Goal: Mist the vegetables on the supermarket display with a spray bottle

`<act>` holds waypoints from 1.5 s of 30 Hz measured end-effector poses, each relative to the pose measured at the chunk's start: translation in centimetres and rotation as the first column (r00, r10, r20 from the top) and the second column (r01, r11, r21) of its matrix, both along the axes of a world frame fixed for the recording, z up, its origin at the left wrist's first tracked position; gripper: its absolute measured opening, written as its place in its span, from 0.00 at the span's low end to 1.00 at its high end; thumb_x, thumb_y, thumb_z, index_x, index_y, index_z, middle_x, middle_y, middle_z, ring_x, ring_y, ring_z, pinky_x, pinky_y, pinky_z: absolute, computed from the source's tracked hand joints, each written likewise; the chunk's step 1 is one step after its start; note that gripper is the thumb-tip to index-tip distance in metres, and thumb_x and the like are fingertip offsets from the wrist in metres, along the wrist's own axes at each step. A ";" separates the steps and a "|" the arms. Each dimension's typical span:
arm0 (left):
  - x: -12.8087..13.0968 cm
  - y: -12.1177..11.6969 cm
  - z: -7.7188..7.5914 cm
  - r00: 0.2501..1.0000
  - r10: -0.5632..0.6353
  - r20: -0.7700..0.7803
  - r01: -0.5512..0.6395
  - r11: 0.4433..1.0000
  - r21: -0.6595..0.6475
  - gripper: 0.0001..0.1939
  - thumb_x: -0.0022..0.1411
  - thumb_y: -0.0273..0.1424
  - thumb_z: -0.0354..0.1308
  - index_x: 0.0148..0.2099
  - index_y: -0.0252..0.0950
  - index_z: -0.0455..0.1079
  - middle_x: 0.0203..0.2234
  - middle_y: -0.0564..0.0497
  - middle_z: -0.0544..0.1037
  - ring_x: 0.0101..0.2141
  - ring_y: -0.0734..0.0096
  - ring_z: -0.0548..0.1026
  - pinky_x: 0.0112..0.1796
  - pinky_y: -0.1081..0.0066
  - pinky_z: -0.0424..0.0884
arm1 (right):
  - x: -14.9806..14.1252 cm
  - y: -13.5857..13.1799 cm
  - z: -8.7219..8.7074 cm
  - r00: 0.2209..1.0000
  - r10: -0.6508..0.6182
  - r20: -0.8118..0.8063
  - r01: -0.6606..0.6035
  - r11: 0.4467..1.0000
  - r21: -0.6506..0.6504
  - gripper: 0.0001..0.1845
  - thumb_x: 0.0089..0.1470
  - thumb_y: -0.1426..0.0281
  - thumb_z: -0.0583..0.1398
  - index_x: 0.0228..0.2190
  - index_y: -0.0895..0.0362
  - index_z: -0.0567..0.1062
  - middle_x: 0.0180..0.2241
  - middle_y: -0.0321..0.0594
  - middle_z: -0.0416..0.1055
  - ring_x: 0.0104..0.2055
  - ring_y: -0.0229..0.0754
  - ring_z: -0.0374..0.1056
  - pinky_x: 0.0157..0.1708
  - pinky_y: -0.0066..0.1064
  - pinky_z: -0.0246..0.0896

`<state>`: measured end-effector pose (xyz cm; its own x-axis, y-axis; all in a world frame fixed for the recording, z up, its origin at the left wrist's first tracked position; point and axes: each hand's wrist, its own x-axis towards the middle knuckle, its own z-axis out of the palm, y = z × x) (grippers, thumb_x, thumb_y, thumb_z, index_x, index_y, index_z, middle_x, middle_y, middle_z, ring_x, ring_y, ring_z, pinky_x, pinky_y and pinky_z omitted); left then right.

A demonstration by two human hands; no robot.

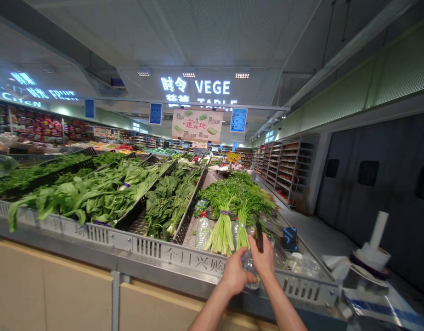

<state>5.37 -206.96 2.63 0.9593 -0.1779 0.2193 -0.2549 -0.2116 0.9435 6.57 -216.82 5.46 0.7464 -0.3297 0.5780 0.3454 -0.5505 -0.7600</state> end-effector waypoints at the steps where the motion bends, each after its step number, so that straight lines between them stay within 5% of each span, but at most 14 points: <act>1: 0.0 0.0 0.0 1.000 0.001 0.001 -0.001 1.000 0.000 0.41 0.25 0.20 0.65 0.48 0.32 0.61 0.40 0.48 0.71 0.39 0.64 0.68 0.41 0.72 0.64 | 0.1 0.0 0.0 1.000 0.006 0.006 -0.006 1.000 0.002 0.17 0.43 0.57 0.51 0.31 0.57 0.67 0.29 0.41 0.70 0.32 0.43 0.65 0.33 0.31 0.57; 14: 0.0 -0.1 1.1 0.998 -0.065 0.009 0.065 0.985 -0.160 0.38 0.26 0.16 0.64 0.46 0.30 0.63 0.38 0.49 0.73 0.39 0.64 0.69 0.41 0.71 0.64 | 0.6 -0.6 0.4 0.983 0.185 -0.016 -0.186 0.981 -0.051 0.23 0.42 0.59 0.54 0.40 0.58 0.64 0.39 0.43 0.68 0.40 0.42 0.64 0.41 0.33 0.56; 23: -0.2 0.1 -0.6 0.996 0.009 0.085 0.004 0.988 -0.152 0.40 0.26 0.22 0.67 0.48 0.32 0.61 0.42 0.46 0.70 0.43 0.63 0.66 0.46 0.69 0.61 | 0.3 -0.8 -0.3 0.996 0.056 0.064 -0.063 0.991 0.118 0.20 0.43 0.56 0.53 0.35 0.57 0.67 0.35 0.43 0.70 0.38 0.43 0.65 0.38 0.31 0.58; 29: -0.9 1.5 -2.1 0.998 -0.063 0.024 0.066 0.980 -0.188 0.38 0.25 0.20 0.66 0.46 0.33 0.64 0.40 0.48 0.72 0.41 0.62 0.68 0.45 0.70 0.62 | -0.1 0.1 -1.5 0.997 0.069 0.042 -0.072 0.994 0.084 0.19 0.42 0.56 0.52 0.32 0.57 0.68 0.30 0.41 0.71 0.34 0.43 0.66 0.34 0.30 0.59; 45: -1.5 2.4 -3.0 0.997 -0.044 -0.056 0.030 0.973 -0.230 0.40 0.25 0.18 0.65 0.47 0.34 0.63 0.43 0.47 0.70 0.44 0.60 0.66 0.47 0.70 0.60 | -1.3 1.5 -2.0 0.998 0.036 0.048 -0.041 0.995 0.096 0.19 0.42 0.57 0.53 0.34 0.57 0.68 0.34 0.42 0.71 0.38 0.44 0.65 0.37 0.32 0.59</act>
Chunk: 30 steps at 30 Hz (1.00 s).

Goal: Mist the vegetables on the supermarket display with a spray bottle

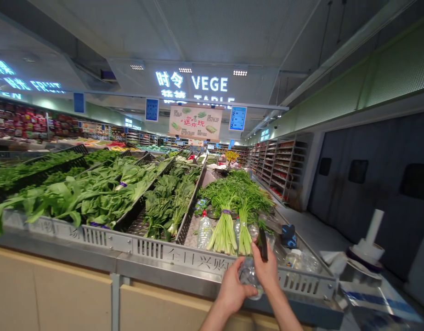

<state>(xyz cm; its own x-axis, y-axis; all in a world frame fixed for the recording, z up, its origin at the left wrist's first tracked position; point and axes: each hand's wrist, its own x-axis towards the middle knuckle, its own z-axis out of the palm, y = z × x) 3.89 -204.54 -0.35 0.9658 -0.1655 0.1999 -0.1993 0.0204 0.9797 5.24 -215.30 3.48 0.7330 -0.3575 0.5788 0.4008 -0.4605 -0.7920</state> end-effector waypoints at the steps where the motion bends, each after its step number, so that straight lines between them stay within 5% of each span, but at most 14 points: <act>1: -0.2 -0.1 0.0 1.000 0.004 0.003 -0.004 1.000 0.004 0.40 0.25 0.18 0.65 0.47 0.34 0.63 0.43 0.47 0.69 0.44 0.60 0.66 0.47 0.70 0.60 | -0.3 -0.1 -0.1 1.000 0.006 0.007 -0.006 1.000 0.003 0.19 0.43 0.57 0.53 0.34 0.56 0.68 0.35 0.42 0.70 0.39 0.44 0.65 0.38 0.32 0.58; 17: -3.8 -6.3 1.7 0.991 0.085 0.103 -0.086 0.996 0.005 0.39 0.25 0.20 0.65 0.47 0.34 0.62 0.41 0.49 0.71 0.42 0.61 0.67 0.44 0.70 0.62 | -3.4 -5.9 2.8 0.999 0.050 0.014 -0.049 0.998 -0.044 0.20 0.42 0.54 0.52 0.31 0.57 0.69 0.29 0.42 0.71 0.33 0.45 0.66 0.32 0.32 0.58; 23: -3.8 -6.4 3.0 0.989 0.095 0.110 -0.098 0.995 0.029 0.36 0.26 0.19 0.65 0.44 0.33 0.63 0.38 0.49 0.72 0.40 0.63 0.68 0.43 0.69 0.63 | -3.0 -6.0 3.8 1.000 -0.004 -0.003 0.003 0.996 -0.087 0.20 0.43 0.54 0.50 0.30 0.56 0.69 0.25 0.41 0.71 0.30 0.45 0.67 0.28 0.31 0.58; 30: -3.1 -4.7 4.3 0.989 0.089 0.118 -0.087 0.996 -0.019 0.37 0.26 0.16 0.63 0.45 0.30 0.62 0.39 0.47 0.71 0.41 0.63 0.67 0.43 0.71 0.62 | -2.3 -4.0 4.7 0.991 0.082 0.103 -0.074 0.994 -0.077 0.19 0.43 0.56 0.51 0.32 0.57 0.69 0.30 0.42 0.71 0.33 0.43 0.66 0.33 0.31 0.59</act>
<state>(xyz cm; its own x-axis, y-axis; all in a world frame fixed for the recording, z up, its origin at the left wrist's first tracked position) 0.82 -209.20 3.95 0.9456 -0.0775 0.3159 -0.3160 0.0113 0.9487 2.98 -219.30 8.14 0.6899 -0.2556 0.6772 0.5179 -0.4794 -0.7085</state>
